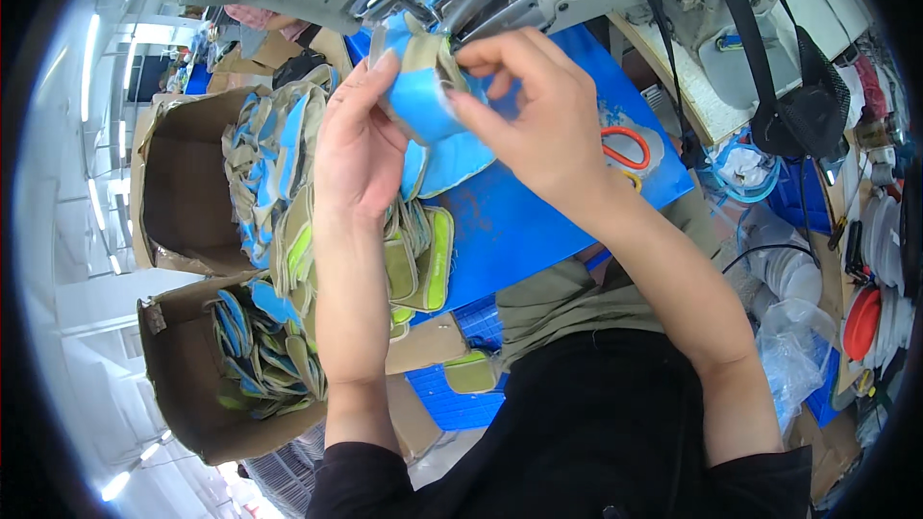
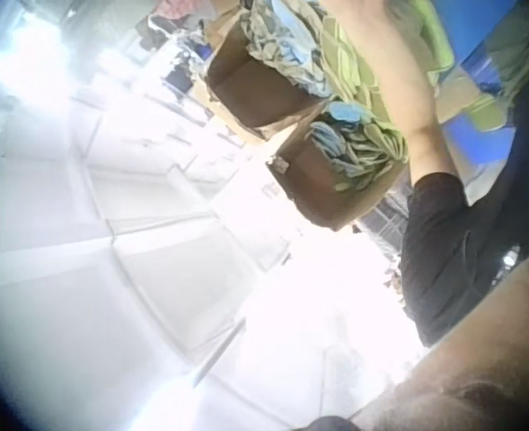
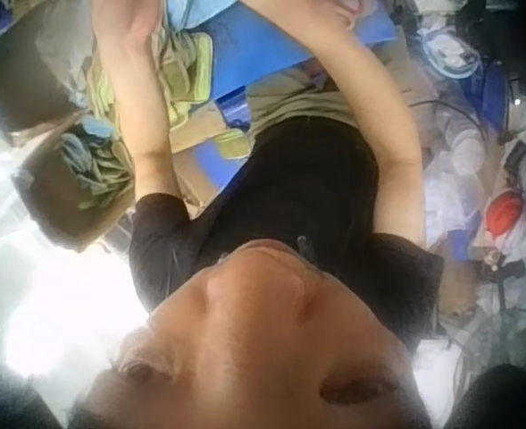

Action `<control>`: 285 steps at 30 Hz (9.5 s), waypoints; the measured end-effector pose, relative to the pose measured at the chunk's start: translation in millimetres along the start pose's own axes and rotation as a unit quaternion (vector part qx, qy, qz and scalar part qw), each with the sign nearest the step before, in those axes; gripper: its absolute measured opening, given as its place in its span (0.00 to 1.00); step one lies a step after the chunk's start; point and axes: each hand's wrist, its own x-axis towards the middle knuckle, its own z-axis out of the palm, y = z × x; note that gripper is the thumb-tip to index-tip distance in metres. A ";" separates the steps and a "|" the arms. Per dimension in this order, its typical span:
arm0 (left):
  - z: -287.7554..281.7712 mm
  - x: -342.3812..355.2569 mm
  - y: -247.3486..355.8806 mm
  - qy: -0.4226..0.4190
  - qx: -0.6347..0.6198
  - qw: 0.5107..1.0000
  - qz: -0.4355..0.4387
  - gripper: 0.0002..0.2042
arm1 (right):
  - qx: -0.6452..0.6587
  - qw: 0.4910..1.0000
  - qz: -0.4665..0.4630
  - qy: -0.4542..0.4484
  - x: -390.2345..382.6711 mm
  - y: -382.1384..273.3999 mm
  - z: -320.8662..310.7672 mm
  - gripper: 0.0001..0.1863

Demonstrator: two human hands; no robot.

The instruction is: The person sorts a pile of blue and green fabric masks on a blue table, then picks one up and places it under the presser foot of a sewing machine. They guide the mask through the machine to sew a seam, then remove it and trim the excess thread with scissors. The process is repeated for multiple masks.

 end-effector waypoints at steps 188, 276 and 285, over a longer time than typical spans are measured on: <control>22.7 -50.3 -67.0 0.028 0.041 0.999 -0.003 0.13 | -0.057 0.988 0.146 -0.012 25.5 -1.0 1.6 0.13; 20.4 -11.7 -12.7 0.054 -0.062 0.987 -0.140 0.13 | 0.226 0.930 0.252 -0.146 2.8 1.4 -36.9 0.10; 36.5 -8.1 -13.3 0.074 -0.023 0.991 -0.106 0.09 | 0.192 0.940 0.239 -0.153 -1.4 -1.1 -38.7 0.06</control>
